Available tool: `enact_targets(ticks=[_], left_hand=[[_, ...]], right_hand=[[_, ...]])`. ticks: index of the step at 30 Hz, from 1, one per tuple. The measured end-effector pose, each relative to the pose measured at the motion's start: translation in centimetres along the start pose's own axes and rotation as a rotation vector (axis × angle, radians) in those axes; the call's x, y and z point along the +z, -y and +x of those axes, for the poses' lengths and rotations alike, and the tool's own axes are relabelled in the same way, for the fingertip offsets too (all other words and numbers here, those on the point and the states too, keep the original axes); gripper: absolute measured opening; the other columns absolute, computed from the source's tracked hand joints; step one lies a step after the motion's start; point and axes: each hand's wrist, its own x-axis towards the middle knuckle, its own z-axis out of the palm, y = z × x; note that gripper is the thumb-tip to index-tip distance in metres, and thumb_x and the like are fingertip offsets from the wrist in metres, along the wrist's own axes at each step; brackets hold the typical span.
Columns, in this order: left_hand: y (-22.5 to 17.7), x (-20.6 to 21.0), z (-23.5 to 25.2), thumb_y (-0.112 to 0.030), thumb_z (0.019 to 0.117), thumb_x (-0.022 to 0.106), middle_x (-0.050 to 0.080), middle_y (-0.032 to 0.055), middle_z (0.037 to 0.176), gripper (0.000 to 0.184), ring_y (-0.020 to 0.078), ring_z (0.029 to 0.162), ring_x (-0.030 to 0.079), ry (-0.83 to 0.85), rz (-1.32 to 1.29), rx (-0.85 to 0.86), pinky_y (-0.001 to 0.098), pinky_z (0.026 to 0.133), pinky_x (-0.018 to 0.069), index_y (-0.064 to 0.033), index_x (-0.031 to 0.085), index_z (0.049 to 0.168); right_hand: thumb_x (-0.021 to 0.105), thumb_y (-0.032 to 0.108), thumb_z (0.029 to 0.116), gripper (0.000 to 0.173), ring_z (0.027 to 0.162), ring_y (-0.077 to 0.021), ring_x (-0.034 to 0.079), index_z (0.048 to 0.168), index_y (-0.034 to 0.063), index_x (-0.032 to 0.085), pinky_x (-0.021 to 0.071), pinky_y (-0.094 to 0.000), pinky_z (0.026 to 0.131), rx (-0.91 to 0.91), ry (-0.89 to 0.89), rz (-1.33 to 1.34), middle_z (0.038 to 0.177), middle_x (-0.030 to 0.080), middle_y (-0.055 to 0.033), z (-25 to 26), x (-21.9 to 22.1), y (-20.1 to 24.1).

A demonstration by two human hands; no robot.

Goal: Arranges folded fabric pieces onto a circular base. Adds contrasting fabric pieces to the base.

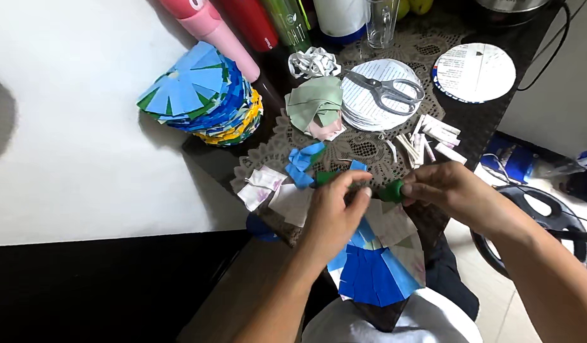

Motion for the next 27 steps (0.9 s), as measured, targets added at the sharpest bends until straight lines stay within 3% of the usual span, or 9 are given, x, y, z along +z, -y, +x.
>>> enact_targets(ticks=[4,7,10,12,14,18,21,24,27], left_hand=[[-1.2,1.1,-1.2,-0.012,0.0951,0.063,0.07,0.0049,0.113,0.03,0.008,0.104,0.068,0.168,-0.462,-0.131,0.0246,0.088,0.0568,-0.0016,0.063,0.123],[-1.7,1.6,-1.1,-0.007,0.0961,0.064,0.069,-0.0007,0.091,0.008,0.0037,0.085,0.067,0.193,-0.532,-0.192,0.0207,0.08,0.0565,-0.0028,0.066,0.102],[-2.7,0.7,-0.4,-0.015,0.0972,0.066,0.069,-0.0038,0.084,0.009,-0.0011,0.077,0.065,0.232,-0.251,-0.071,0.0155,0.071,0.0543,-0.0067,0.07,0.098],[-4.2,-0.4,0.2,-0.023,0.0997,0.063,0.068,-0.0052,0.082,0.016,-0.0016,0.073,0.062,0.312,0.043,0.0,0.0167,0.067,0.0519,-0.0113,0.073,0.097],[-6.0,-1.1,0.7,-0.024,0.0999,0.063,0.066,-0.0041,0.077,0.017,0.0033,0.068,0.061,0.358,0.28,0.06,0.0243,0.063,0.0509,-0.0135,0.075,0.095],[-8.3,-2.3,1.0,-0.026,0.0977,0.065,0.062,-0.005,0.068,0.016,0.0063,0.061,0.058,0.396,0.469,0.055,0.0304,0.057,0.0485,-0.0159,0.075,0.089],[-7.5,-3.3,0.5,-0.027,0.096,0.064,0.061,-0.0094,0.07,0.015,-0.0007,0.062,0.055,0.369,0.416,0.072,0.0213,0.056,0.0455,-0.018,0.074,0.089],[-5.0,-3.6,-0.4,-0.029,0.0932,0.063,0.065,-0.0118,0.08,0.017,-0.0077,0.071,0.057,0.321,0.249,0.142,0.011,0.063,0.0465,-0.0175,0.075,0.09],[-3.1,-2.9,-1.5,-0.023,0.0921,0.066,0.068,-0.0079,0.088,0.015,-0.0058,0.079,0.063,0.261,0.036,0.118,0.0102,0.069,0.0531,-0.0124,0.075,0.089]], right_hand=[[0.063,0.008,0.0976,0.017,0.074,0.0008,0.066,0.087,0.0102,0.076,0.0543,-0.0152,0.069,-0.002,0.009,0.164,0.078,0.073,0.0061,-1.1,0.4,-0.9],[0.062,0.011,0.0977,0.017,0.073,0.0013,0.067,0.088,0.0122,0.076,0.0553,-0.0155,0.069,-0.003,-0.047,0.197,0.078,0.073,0.008,-1.9,1.0,-1.6],[0.06,0.009,0.0908,0.008,0.081,-0.004,0.069,0.095,0.0125,0.066,0.0579,-0.0216,0.074,0.006,-0.137,0.244,0.088,0.072,0.0045,-2.5,1.7,-2.7],[0.059,0.005,0.0845,0.025,0.106,-0.012,0.071,0.108,0.0121,0.058,0.0593,-0.0289,0.089,-0.059,-0.114,0.349,0.114,0.073,-0.0026,-2.6,2.0,-3.3],[0.06,0.004,0.0828,0.038,0.116,-0.0134,0.067,0.12,0.0127,0.058,0.0568,-0.0302,0.096,-0.169,-0.019,0.438,0.127,0.068,-0.0029,-2.4,2.2,-3.6],[0.063,0.003,0.0935,0.025,0.096,-0.0022,0.067,0.118,0.0057,0.066,0.056,-0.0211,0.087,-0.24,0.183,0.514,0.103,0.071,0.0044,-2.0,2.3,-3.5],[0.068,0.008,0.094,0.007,0.08,0.005,0.064,0.095,0.0119,0.073,0.0528,-0.0142,0.074,-0.175,0.16,0.467,0.086,0.07,0.0114,-2.4,2.1,-3.8],[0.067,0.01,0.0947,0.006,0.08,0.0046,0.064,0.095,0.014,0.071,0.052,-0.0141,0.074,-0.137,0.147,0.511,0.086,0.07,0.0116,-3.1,1.9,-4.3],[0.064,0.006,0.095,0.009,0.082,-0.002,0.069,0.097,0.0126,0.07,0.0567,-0.0182,0.075,-0.077,0.155,0.66,0.087,0.073,0.0058,-3.5,1.9,-4.4]])
